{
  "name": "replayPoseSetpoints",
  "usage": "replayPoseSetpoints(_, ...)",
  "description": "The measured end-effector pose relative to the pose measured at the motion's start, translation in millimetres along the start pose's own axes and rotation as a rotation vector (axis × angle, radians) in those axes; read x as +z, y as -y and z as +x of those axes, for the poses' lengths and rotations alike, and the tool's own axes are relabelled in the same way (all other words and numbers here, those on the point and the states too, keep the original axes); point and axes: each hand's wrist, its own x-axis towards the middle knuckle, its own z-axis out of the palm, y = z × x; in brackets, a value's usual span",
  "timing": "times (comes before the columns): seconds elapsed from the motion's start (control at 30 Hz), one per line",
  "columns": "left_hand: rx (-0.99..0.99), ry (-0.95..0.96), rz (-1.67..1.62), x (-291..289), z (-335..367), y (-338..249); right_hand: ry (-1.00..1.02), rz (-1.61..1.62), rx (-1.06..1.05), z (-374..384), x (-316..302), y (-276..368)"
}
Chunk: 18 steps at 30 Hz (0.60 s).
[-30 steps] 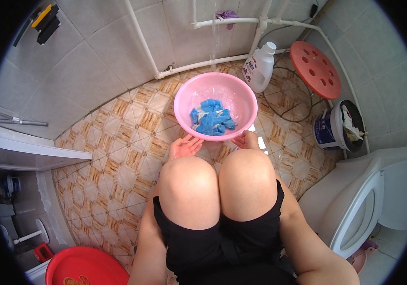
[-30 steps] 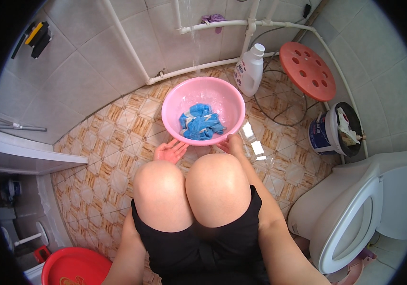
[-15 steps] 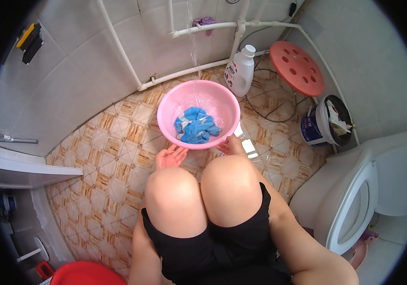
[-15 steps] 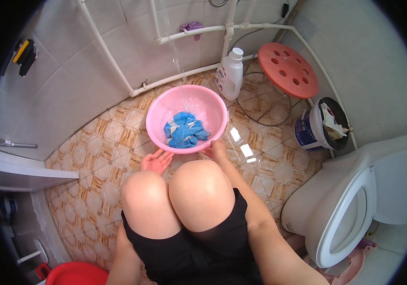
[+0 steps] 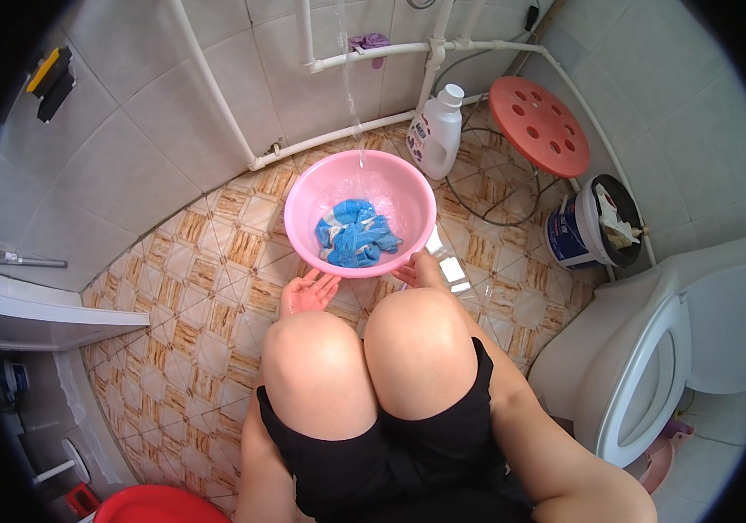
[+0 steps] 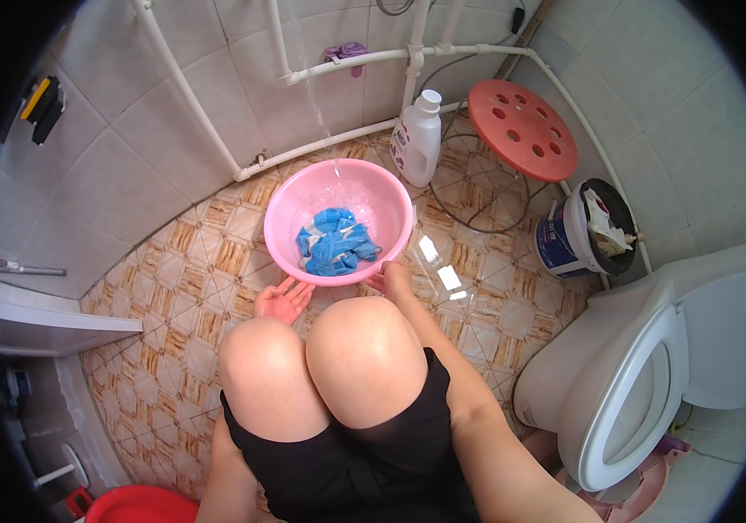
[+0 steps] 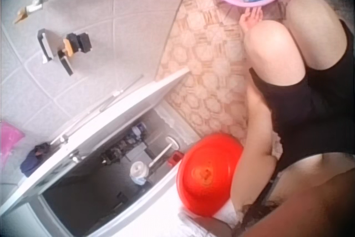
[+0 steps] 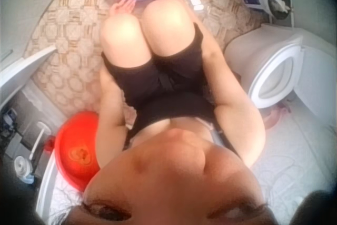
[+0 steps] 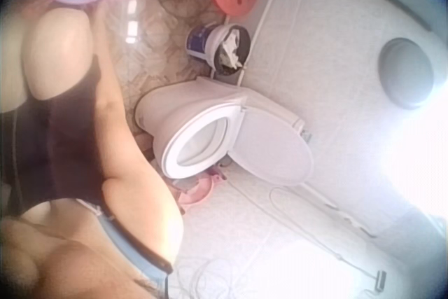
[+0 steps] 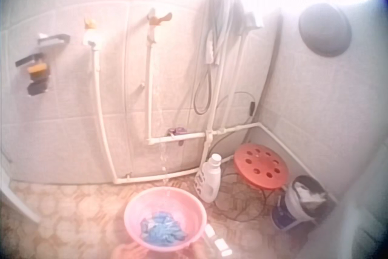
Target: The person washes and wrings a cloth by hand in a basin with water. The person repeatedly empties the basin, refills it with water from a tap, and rinses and wrings the cloth.
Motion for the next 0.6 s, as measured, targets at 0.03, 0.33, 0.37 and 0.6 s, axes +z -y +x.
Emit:
replayPoseSetpoints(0.03,0.01,-0.013,0.044,2,-1,1,0.001,-0.001,0.001,-1,1,0)
replayPoseSetpoints(0.33,-0.007,-0.039,0.003,-4,3,-2,-0.009,-0.006,-0.003,-1,1,2)
replayPoseSetpoints(0.37,-0.021,-0.047,-0.005,-4,6,-2,0.008,-0.026,0.015,0,-2,2)
replayPoseSetpoints(0.6,-0.003,-0.105,0.049,-10,6,-1,-0.33,-0.46,-0.543,63,-66,50)
